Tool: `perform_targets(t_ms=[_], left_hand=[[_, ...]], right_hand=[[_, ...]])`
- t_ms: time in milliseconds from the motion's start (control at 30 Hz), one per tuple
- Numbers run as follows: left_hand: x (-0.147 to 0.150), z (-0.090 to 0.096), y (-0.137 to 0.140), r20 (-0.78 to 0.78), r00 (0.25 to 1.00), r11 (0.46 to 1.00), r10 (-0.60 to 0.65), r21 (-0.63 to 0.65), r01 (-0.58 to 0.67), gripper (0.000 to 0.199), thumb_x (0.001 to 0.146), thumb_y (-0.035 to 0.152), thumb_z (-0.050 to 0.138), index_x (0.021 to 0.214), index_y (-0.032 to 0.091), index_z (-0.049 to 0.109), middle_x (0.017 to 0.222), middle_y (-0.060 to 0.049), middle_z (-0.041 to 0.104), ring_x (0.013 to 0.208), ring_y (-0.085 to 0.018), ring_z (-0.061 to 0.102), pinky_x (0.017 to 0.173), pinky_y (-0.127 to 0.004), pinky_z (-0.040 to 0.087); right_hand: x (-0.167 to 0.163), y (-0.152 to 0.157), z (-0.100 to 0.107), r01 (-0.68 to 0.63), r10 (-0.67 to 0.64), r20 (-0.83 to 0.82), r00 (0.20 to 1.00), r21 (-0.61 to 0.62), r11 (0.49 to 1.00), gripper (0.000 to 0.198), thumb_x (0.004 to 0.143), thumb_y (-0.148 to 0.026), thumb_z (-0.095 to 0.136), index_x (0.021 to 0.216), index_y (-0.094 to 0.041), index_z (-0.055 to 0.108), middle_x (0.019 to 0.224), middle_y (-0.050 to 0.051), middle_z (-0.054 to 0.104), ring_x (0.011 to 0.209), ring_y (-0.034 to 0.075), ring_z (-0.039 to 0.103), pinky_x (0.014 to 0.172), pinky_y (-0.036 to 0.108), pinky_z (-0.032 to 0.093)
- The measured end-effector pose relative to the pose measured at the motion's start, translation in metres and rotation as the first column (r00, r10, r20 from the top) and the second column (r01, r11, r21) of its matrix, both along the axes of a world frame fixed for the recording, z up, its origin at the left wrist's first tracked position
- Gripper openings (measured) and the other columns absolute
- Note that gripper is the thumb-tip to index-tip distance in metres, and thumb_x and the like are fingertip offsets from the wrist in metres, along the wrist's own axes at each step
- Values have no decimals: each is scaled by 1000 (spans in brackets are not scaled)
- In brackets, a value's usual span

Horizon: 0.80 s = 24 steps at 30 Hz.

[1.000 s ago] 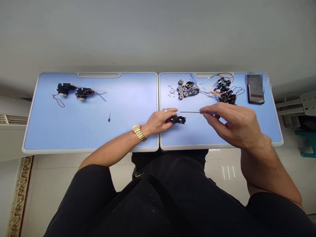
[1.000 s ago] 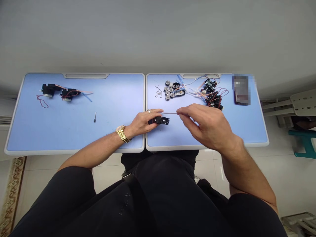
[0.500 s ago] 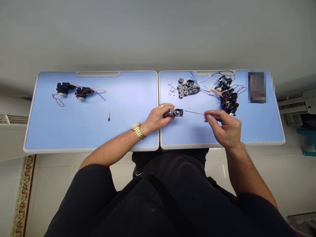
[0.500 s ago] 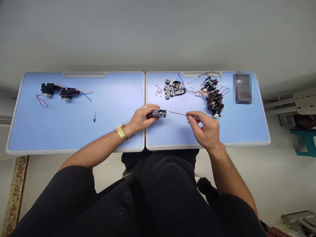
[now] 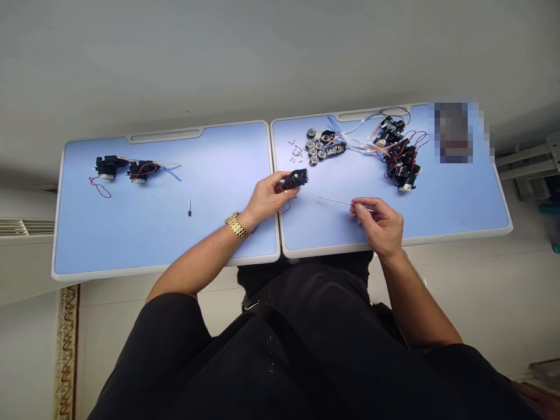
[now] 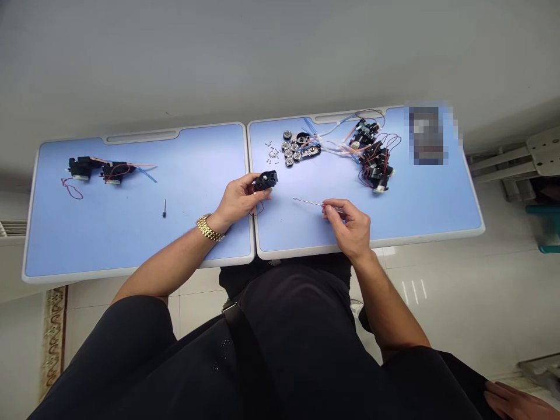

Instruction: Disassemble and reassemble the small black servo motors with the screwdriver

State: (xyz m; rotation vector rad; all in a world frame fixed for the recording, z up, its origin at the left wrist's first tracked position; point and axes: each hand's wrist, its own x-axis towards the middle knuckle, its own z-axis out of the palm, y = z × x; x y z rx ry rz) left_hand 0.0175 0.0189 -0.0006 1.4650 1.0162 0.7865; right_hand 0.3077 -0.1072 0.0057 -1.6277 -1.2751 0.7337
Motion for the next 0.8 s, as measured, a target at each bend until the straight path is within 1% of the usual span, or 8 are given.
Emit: perform_targets(t_ms=[100,167,233,300,367,400,533,800], left_hand=[[-2,-1,4,64,998,997,-25,-77,30,40,93,43,86,125,22,77,89,-4,83,49,-9,58,41,-23,48],[-2,0,6,105,993,994,-44,-92,54,42,92,45,89,126,22,77,95,-5,84,49,-8,61,40,-22,51],[-3,2,8,129,990,995,-52,-82,63,46,92,47,90,127,21,77,102,-8,84,61,-12,73,45,-22,57],[-3,5,10,145,988,996,-50,-67,60,50,91,50,90,128,19,76,112,-11,83,87,-21,84,53,-23,64],[-3,8,11,174,984,997,-39,-64,51,53,91,53,90,128,17,75,124,-14,82,110,-29,85,60,-25,70],[-3,9,12,195,980,996,-34,-71,49,55,90,55,90,128,18,75,130,-15,80,116,-31,84,62,-26,71],[-5,10,16,274,962,992,-6,-117,39,58,87,60,92,125,20,74,149,-17,74,125,-32,82,64,-25,72],[-21,9,38,318,940,989,123,-120,-89,56,92,73,81,121,26,75,150,-11,75,135,-33,77,64,-26,69]], right_hand=[[-4,0,-8,45,-46,-65,997,-12,999,33,100,-55,77,109,-24,82,91,4,85,76,21,82,73,38,70],[-6,0,-12,63,-64,-98,993,-11,998,34,99,-57,77,108,-24,82,90,4,84,75,21,82,71,38,69],[-7,0,-13,68,-68,-121,990,-6,998,33,99,-56,78,108,-24,82,89,4,84,73,21,81,68,36,68],[-7,0,-14,68,-68,-129,989,-3,998,33,99,-56,78,107,-24,82,89,4,85,73,21,81,68,36,67],[-6,0,-15,66,-66,-128,990,-6,998,34,98,-57,78,108,-25,82,91,4,85,74,21,81,71,37,68],[-6,0,-15,67,-67,-128,990,-8,998,35,98,-58,78,108,-25,81,91,4,85,74,21,81,71,38,68],[-6,2,-14,78,-78,-133,988,-2,997,37,98,-61,77,107,-26,81,90,3,84,74,21,80,67,36,67],[-8,3,-14,96,-84,-185,979,55,994,35,97,-59,80,105,-26,82,86,2,82,69,18,77,59,31,59]])
